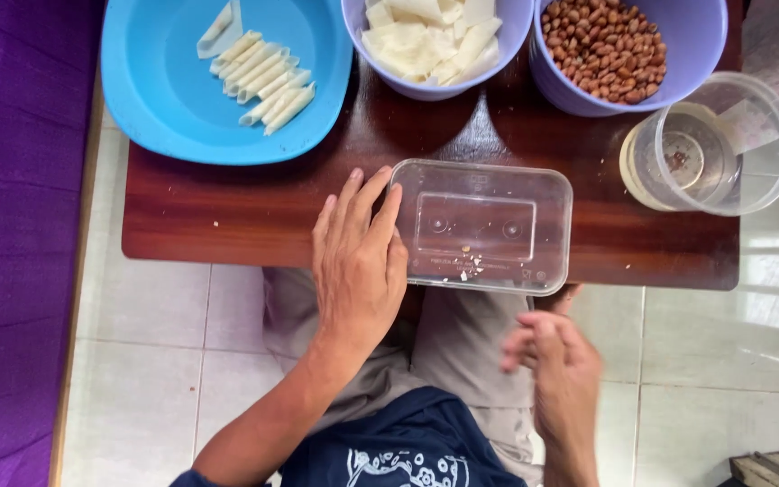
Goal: Rolling individual peanuts into small square wrappers to prepare snacks.
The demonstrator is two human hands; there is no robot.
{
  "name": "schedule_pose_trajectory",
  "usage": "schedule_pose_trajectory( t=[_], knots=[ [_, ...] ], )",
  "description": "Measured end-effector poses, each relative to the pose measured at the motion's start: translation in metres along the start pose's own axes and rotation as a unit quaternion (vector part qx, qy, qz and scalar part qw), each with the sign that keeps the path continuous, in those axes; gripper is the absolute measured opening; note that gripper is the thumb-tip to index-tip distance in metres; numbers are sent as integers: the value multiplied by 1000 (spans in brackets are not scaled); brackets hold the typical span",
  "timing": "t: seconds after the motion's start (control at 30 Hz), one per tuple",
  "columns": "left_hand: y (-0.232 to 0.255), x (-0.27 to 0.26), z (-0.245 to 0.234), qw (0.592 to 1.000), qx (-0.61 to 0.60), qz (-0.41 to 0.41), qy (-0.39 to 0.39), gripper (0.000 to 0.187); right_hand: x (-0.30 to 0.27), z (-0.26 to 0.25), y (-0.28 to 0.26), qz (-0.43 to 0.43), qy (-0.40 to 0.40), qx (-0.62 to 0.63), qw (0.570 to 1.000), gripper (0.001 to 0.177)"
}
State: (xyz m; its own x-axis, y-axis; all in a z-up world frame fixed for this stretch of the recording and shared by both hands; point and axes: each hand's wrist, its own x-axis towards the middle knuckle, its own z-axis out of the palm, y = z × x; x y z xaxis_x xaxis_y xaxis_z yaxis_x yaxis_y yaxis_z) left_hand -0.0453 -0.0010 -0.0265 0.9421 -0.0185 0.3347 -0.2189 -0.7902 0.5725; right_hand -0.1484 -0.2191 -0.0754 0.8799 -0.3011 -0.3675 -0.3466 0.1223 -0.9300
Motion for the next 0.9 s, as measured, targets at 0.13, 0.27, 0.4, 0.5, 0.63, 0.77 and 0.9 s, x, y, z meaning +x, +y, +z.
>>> schedule_pose_trajectory(
  t=[0.13,0.27,0.4,0.5,0.63,0.77,0.9],
  knots=[
    [-3,-11,2,1000,-11,15,-3,47,21,24,2,38,-39,175,983,26],
    [-13,-13,-2,998,-61,23,20,39,30,27,-3,2,-39,203,978,22],
    [-17,-16,-10,989,-147,-6,29,37,26,15,-15,-17,-26,229,973,18],
    [-4,-12,-20,970,-241,21,-19,31,26,5,-20,-29,-24,218,975,19],
    [11,-10,-17,899,-427,-60,-73,33,28,-3,-24,-30,-17,212,977,19],
    [2,1,-9,963,-259,58,-43,27,30,-28,-27,-55,-4,211,976,18],
    [4,22,-12,966,-197,139,-93,27,-1,-46,-41,-52,8,176,983,15]
  ],
)
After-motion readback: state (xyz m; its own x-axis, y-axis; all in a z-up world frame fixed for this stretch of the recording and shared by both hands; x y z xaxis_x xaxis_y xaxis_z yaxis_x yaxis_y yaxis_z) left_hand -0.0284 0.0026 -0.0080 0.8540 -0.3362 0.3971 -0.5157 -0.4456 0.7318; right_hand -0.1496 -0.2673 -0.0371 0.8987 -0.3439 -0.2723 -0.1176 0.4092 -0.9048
